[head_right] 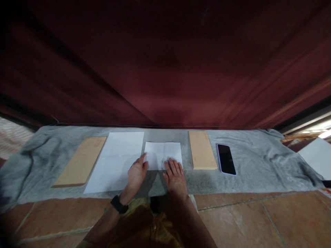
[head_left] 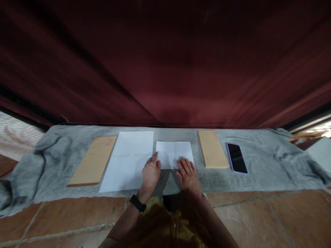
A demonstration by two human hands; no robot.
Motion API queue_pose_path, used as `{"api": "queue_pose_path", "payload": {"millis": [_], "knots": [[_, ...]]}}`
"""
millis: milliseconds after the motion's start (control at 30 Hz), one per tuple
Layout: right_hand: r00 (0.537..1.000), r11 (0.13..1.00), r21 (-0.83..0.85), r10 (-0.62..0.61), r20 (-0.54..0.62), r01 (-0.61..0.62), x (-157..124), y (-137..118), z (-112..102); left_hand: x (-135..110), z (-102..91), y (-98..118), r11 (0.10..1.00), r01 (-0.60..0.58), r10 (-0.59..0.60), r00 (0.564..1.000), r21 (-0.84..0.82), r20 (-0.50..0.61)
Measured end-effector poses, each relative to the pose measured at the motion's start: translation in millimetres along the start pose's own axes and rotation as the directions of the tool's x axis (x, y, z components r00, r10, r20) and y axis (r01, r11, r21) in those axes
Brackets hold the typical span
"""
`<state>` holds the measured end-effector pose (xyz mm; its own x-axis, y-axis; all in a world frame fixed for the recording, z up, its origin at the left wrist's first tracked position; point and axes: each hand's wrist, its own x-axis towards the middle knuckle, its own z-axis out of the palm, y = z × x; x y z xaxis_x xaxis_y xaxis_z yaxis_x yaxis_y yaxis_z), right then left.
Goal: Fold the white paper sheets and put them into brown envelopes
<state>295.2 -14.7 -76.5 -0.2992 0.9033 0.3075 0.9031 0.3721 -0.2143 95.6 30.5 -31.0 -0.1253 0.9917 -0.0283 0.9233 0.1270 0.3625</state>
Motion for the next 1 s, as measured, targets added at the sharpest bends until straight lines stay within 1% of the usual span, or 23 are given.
{"api": "queue_pose_path", "payload": {"millis": [200, 300, 367, 433, 500, 567, 600, 633, 700, 767, 1000], "knots": [[1.0, 1.0, 0.003, 0.022, 0.014, -0.022, -1.2, 0.8, 0.0, -4.7, 3.0, 1.0, 0.994, -0.022, 0.028, 0.998, 0.107, -0.058], [0.999, 1.0, 0.005, 0.028, 0.021, -0.028, -0.3, -0.1, -0.4, -8.3, 2.5, 0.1, 0.983, -0.081, 0.099, 0.99, 0.165, -0.105], [0.999, 0.999, 0.006, 0.032, 0.025, -0.032, 0.1, -0.7, -0.8, -10.8, 3.8, -0.5, 0.971, -0.132, 0.164, 0.975, 0.199, -0.151], [0.999, 0.999, 0.006, 0.037, 0.029, -0.037, 0.4, -1.3, -1.6, -15.0, 8.7, 0.3, 0.955, -0.22, 0.257, 0.948, 0.198, -0.189], [0.999, 0.999, 0.003, 0.043, 0.032, -0.043, 0.6, -1.8, -2.8, -22.8, 17.3, 3.6, 0.923, -0.345, 0.375, 0.906, 0.169, -0.196], [0.998, 0.999, 0.0, 0.044, 0.037, -0.044, 0.4, -1.8, -4.1, -34.7, 27.7, 9.5, 0.874, -0.465, 0.484, 0.859, 0.14, -0.166], [0.998, 0.999, -0.002, 0.039, 0.043, -0.039, 0.3, -1.6, -4.6, -41.5, 32.6, 13.0, 0.851, -0.509, 0.524, 0.841, 0.13, -0.135], [0.998, 0.999, -0.003, 0.033, 0.051, -0.033, 0.1, -1.3, -5.1, -48.2, 36.8, 16.5, 0.841, -0.528, 0.54, 0.834, 0.121, -0.113], [0.998, 1.0, -0.007, 0.023, 0.065, -0.023, -0.2, -0.5, -5.2, -59.4, 42.5, 22.0, 0.838, -0.535, 0.544, 0.835, 0.111, -0.08], [0.997, 1.0, -0.011, 0.021, 0.072, -0.02, -0.6, 0.2, -4.3, -65.4, 44.4, 24.5, 0.849, -0.516, 0.525, 0.849, 0.116, -0.062], [0.999, 1.0, -0.003, 0.014, 0.032, -0.014, -2.0, 2.3, 2.3, -64.8, 43.1, 20.4, 0.876, -0.459, 0.467, 0.884, 0.149, -0.019]]}}
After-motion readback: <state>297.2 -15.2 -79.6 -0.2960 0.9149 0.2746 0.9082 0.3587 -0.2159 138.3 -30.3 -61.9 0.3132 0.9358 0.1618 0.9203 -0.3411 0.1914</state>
